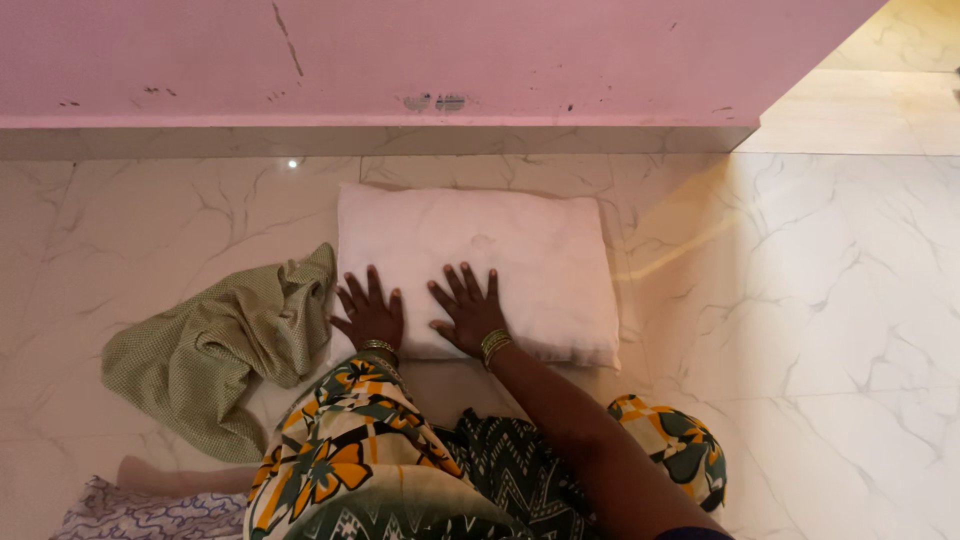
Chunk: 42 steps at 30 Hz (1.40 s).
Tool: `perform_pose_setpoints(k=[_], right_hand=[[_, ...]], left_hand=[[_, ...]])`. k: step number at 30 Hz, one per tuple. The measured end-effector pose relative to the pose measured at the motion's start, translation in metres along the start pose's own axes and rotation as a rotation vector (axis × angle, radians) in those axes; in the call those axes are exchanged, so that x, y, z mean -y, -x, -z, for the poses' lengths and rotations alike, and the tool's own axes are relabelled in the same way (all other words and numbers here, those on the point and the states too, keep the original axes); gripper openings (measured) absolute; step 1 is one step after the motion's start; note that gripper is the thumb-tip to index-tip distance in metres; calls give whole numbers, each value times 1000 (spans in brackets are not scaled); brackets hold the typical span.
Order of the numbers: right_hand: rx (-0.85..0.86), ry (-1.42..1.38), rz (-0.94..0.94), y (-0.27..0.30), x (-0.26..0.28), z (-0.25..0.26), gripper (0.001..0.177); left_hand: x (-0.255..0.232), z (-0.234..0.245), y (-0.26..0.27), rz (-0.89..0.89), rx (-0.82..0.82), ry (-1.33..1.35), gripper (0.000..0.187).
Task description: The person removes a patterned pillowcase from a pillow, then inserts the pillow into a light green pillowcase and smooths it out.
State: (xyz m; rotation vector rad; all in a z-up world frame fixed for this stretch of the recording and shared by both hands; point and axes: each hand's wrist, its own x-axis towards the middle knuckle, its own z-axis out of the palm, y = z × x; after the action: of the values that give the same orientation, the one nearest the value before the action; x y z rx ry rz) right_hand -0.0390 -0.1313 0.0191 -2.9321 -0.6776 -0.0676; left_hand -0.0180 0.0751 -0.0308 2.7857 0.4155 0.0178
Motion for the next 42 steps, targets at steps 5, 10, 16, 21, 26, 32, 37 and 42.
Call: perform_pose_setpoints(k=[5,10,16,21,26,32,37,42], right_hand=[[-30,22,13,9,0,-30,77],[-104,2,44,3,-4,-46,76],[-127,-3,46,2,-4,-55,75],[-68,9,21,8,-8,-53,75],[-16,-12,9,5,-5,-49,76],[-23,-20,15,6,-5,-48,75],[-51,-66,28,9,-4,-40,75],[-31,-62,-2,-2,0,-18,70]], left_hand=[[11,-24,2,-61,-14,-42,76],[9,-25,-14,-27,157,-130,75],[-5,7,-47,107,324,-117,70],[-23,19,-68,-38,-135,-34,72],[-73,20,-95,-255,-130,-31,73],[-97,-2,-102,-206,24,-145,76],[-97,-13,-99,-223,6,-236,74],[-102,-15,-109,-213,108,-330,71]])
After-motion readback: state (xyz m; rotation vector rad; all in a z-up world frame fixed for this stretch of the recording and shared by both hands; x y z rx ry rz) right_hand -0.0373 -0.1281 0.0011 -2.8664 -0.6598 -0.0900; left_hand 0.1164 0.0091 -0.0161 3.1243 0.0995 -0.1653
